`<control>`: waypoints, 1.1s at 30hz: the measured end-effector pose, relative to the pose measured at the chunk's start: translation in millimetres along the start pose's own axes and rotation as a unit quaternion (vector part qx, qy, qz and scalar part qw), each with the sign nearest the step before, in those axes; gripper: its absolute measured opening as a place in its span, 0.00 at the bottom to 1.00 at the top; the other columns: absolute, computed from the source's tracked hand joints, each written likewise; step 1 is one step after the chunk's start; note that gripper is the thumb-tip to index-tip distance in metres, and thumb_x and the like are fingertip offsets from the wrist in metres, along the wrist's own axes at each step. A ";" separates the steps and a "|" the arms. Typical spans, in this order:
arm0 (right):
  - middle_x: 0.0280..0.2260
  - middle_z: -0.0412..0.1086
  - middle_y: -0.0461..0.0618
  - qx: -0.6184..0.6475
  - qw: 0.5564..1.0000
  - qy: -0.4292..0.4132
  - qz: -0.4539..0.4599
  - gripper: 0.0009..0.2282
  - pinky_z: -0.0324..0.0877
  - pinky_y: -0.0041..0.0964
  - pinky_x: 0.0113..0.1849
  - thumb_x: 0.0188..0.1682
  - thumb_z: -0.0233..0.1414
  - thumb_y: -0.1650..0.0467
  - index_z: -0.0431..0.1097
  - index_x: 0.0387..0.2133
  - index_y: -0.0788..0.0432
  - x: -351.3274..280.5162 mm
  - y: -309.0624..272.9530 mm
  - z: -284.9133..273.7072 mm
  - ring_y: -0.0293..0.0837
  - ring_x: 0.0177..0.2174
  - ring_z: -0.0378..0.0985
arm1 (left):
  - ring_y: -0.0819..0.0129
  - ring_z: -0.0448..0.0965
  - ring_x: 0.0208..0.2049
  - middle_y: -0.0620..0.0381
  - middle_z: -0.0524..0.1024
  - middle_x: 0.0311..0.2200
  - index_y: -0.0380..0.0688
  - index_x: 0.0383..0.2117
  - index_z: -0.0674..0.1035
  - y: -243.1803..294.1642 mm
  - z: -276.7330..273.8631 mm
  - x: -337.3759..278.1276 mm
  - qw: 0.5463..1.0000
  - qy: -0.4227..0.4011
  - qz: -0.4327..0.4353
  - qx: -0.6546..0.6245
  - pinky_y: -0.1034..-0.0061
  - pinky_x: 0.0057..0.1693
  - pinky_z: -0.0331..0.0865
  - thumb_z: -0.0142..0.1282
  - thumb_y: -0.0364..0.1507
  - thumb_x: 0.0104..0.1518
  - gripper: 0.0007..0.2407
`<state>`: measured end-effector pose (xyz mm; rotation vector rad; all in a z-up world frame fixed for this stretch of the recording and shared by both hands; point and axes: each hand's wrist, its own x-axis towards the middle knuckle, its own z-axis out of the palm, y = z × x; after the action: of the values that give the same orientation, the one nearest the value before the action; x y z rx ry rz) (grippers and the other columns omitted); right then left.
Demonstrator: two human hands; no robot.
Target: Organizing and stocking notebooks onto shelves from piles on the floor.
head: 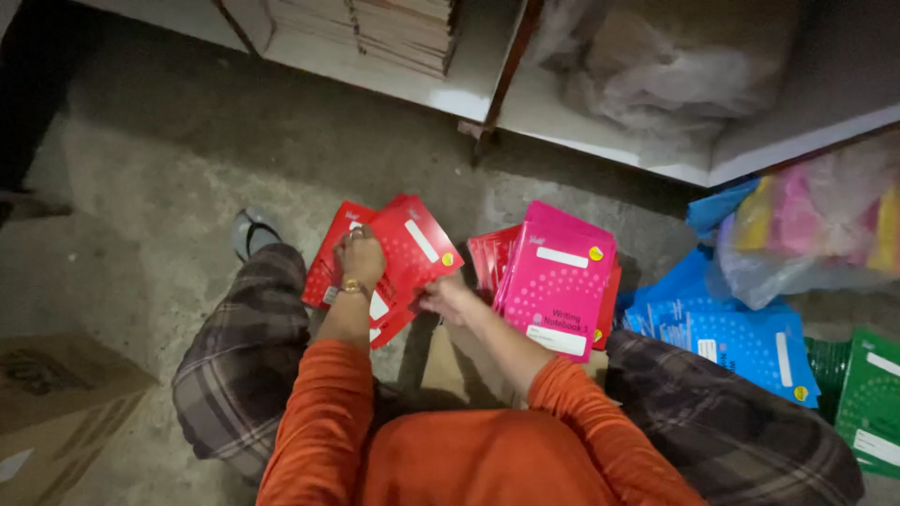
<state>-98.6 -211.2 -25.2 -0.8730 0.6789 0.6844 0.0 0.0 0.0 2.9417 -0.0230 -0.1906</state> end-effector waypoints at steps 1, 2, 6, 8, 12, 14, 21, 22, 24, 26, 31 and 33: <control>0.49 0.67 0.52 0.001 1.000 0.002 0.006 0.17 0.71 0.54 0.50 0.51 0.44 0.78 0.57 0.54 0.57 7.0 7.8 -7.1 0.49 0.47 0.73 | 0.45 0.72 0.54 0.41 0.75 0.51 0.37 0.52 0.74 -3.5 -3.3 -4.4 1.000 -0.006 -0.002 0.000 0.43 0.57 0.63 0.53 0.30 0.53 0.19; 0.49 0.67 0.56 0.005 1.000 0.001 0.017 0.15 0.71 0.56 0.50 0.53 0.44 0.76 0.59 0.54 0.61 13.3 15.5 -14.7 0.53 0.48 0.74 | 0.46 0.75 0.53 0.42 0.77 0.49 0.38 0.50 0.76 -6.5 -6.8 -9.0 1.000 -0.015 -0.002 0.010 0.45 0.56 0.66 0.51 0.29 0.55 0.17; 0.51 0.69 0.59 0.026 0.999 0.004 0.022 0.15 0.72 0.57 0.51 0.56 0.42 0.68 0.62 0.54 0.62 -10.8 -4.2 -7.3 0.58 0.48 0.74 | 0.42 0.81 0.48 0.39 0.79 0.48 0.39 0.43 0.81 -12.3 -11.2 10.9 0.999 -0.035 0.016 0.004 0.48 0.52 0.74 0.49 0.27 0.57 0.11; 0.50 0.69 0.58 0.045 0.999 0.009 0.009 0.15 0.73 0.56 0.50 0.56 0.42 0.68 0.63 0.54 0.61 10.4 18.2 -24.4 0.57 0.47 0.75 | 0.41 0.80 0.49 0.36 0.79 0.46 0.38 0.44 0.81 -4.2 -32.0 21.3 0.993 -0.106 0.044 -0.025 0.49 0.54 0.74 0.49 0.27 0.58 0.12; 0.44 0.73 0.53 0.085 0.996 -0.010 -0.033 0.13 0.78 0.52 0.45 0.55 0.46 0.71 0.66 0.52 0.58 -33.8 -22.8 -14.3 0.53 0.42 0.78 | 0.37 0.78 0.48 0.31 0.78 0.42 0.44 0.55 0.74 84.0 -204.2 -9.4 0.970 -0.167 0.161 -0.069 0.51 0.54 0.71 0.54 0.35 0.58 0.18; 0.40 0.72 0.54 0.020 0.995 0.019 -0.097 0.12 0.76 0.51 0.38 0.54 0.46 0.70 0.68 0.49 0.60 -80.7 -76.0 -17.3 0.53 0.36 0.77 | 0.37 0.78 0.49 0.31 0.79 0.42 0.43 0.55 0.74 121.7 -264.6 -33.1 0.966 -0.160 0.171 -0.108 0.50 0.54 0.71 0.54 0.35 0.62 0.17; 0.41 0.78 0.53 -0.337 0.647 0.451 -0.515 0.13 0.73 0.43 0.43 0.60 0.46 0.65 0.75 0.46 0.59 -272.4 -252.6 -113.2 0.47 0.40 0.80 | 0.49 0.82 0.44 0.41 0.81 0.43 0.39 0.51 0.74 234.1 -175.4 -57.1 0.888 -0.121 0.114 -0.429 0.60 0.49 0.75 0.62 0.34 0.58 0.18; 0.41 0.78 0.53 -0.335 0.644 0.454 -0.517 0.13 0.73 0.43 0.43 0.60 0.46 0.65 0.75 0.46 0.59 -284.0 -246.4 -103.0 0.47 0.40 0.80 | 0.49 0.82 0.44 0.41 0.81 0.43 0.39 0.51 0.74 239.1 -133.1 -65.1 0.887 -0.121 0.119 -0.429 0.60 0.49 0.75 0.62 0.34 0.58 0.18; 0.51 0.73 0.61 -0.344 0.507 0.483 -0.626 0.13 0.69 0.48 0.53 0.60 0.47 0.69 0.71 0.52 0.64 -305.7 -230.6 -83.9 0.53 0.51 0.75 | 0.55 0.83 0.46 0.44 0.82 0.43 0.38 0.52 0.73 248.1 -45.7 -82.3 0.838 -0.134 0.168 -0.502 0.64 0.49 0.75 0.62 0.32 0.56 0.19; 0.52 0.71 0.64 -0.477 0.428 0.471 -0.606 0.14 0.66 0.52 0.56 0.57 0.47 0.70 0.70 0.52 0.66 -196.1 -142.8 -154.9 0.58 0.53 0.72 | 0.56 0.84 0.45 0.45 0.83 0.41 0.40 0.49 0.75 233.6 31.2 -78.2 0.859 -0.155 0.153 -0.463 0.64 0.49 0.76 0.62 0.31 0.54 0.18; 0.55 0.69 0.64 -0.581 0.522 0.192 -0.594 0.16 0.62 0.54 0.62 0.56 0.46 0.66 0.68 0.52 0.64 -184.0 -122.3 -68.8 0.61 0.59 0.69 | 0.48 0.81 0.42 0.42 0.82 0.41 0.43 0.48 0.78 218.2 39.9 -68.5 0.923 -0.102 0.163 -0.332 0.58 0.46 0.75 0.63 0.27 0.59 0.12; 0.54 0.70 0.61 -0.759 0.459 0.245 -0.392 0.23 0.61 0.56 0.56 0.51 0.45 0.60 0.68 0.55 0.62 -207.0 -139.4 -74.0 0.59 0.54 0.70 | 0.62 0.82 0.34 0.56 0.79 0.36 0.43 0.48 0.71 207.6 35.4 -68.6 0.768 -0.335 -0.001 -0.546 0.64 0.37 0.80 0.59 0.20 0.55 0.15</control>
<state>-133.8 -390.8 159.9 -2.9253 -0.1807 -0.0752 -73.2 -208.6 14.3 1.5865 -0.0056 -0.8909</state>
